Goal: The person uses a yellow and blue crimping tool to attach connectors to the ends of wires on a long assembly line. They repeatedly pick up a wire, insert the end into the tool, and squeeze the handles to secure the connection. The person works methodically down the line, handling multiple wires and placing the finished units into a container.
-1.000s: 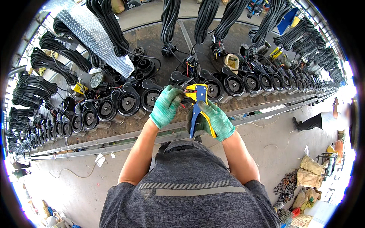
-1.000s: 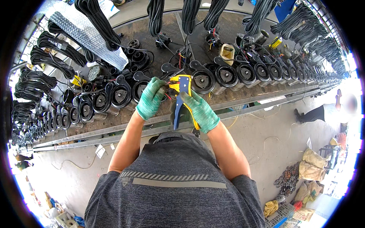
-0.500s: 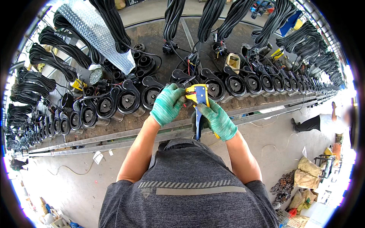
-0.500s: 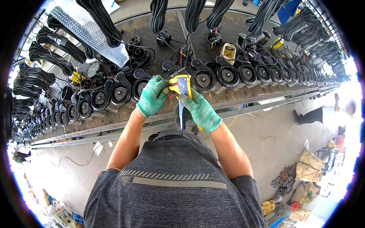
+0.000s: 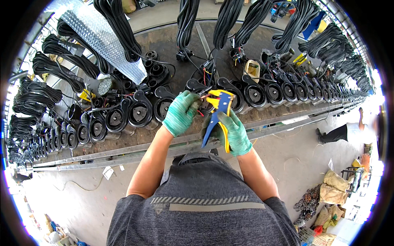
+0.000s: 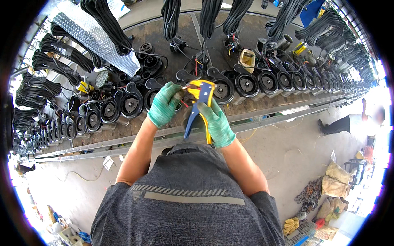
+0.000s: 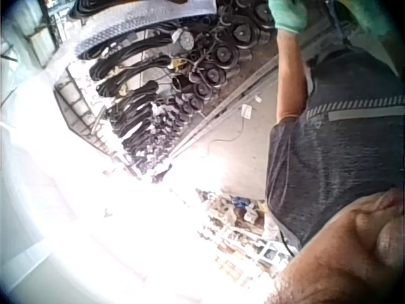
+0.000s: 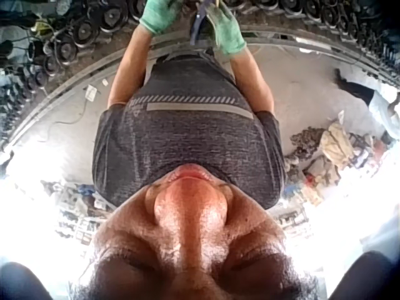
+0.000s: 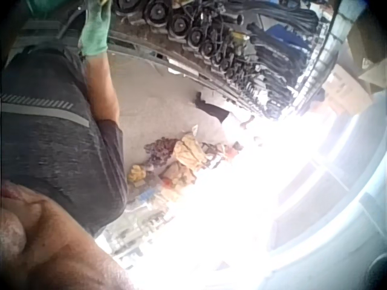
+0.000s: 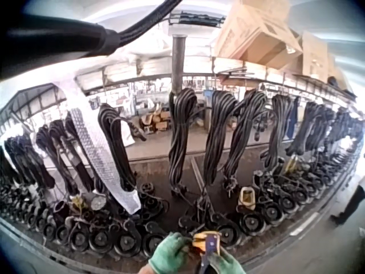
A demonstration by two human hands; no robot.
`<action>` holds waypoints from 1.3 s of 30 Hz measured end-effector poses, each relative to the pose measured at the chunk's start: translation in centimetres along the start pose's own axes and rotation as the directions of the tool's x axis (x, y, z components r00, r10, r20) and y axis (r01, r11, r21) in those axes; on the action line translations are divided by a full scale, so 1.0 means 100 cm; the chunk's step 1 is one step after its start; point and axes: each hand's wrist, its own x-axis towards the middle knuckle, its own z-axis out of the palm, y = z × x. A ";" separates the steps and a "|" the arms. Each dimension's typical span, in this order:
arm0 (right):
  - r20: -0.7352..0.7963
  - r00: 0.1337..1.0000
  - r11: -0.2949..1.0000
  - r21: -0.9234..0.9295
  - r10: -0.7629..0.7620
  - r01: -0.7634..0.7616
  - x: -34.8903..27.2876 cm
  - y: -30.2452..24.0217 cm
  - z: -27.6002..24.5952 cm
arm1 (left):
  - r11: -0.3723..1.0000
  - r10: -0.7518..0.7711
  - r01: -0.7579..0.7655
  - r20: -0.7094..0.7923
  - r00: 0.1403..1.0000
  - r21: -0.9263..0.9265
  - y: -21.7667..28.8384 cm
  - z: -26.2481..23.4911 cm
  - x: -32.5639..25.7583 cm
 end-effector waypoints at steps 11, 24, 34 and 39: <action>-0.271 0.962 0.969 0.228 -0.028 0.093 -0.026 -0.004 -0.090 | 0.993 -0.071 0.066 -0.044 0.997 -0.100 -0.092 -0.058 0.082; -0.619 0.767 0.926 0.365 0.169 0.090 -0.083 0.051 -0.176 | 0.739 -0.506 0.061 0.492 0.708 0.671 -0.290 -0.036 0.183; -0.737 0.604 0.897 0.434 0.302 0.082 -0.139 0.082 -0.189 | 0.561 -0.823 0.798 0.046 0.566 0.222 -0.392 0.076 0.231; -0.694 0.666 0.916 0.400 0.273 0.041 -0.129 0.079 -0.192 | 0.650 -0.573 0.475 -0.028 0.819 0.593 -0.323 0.048 0.187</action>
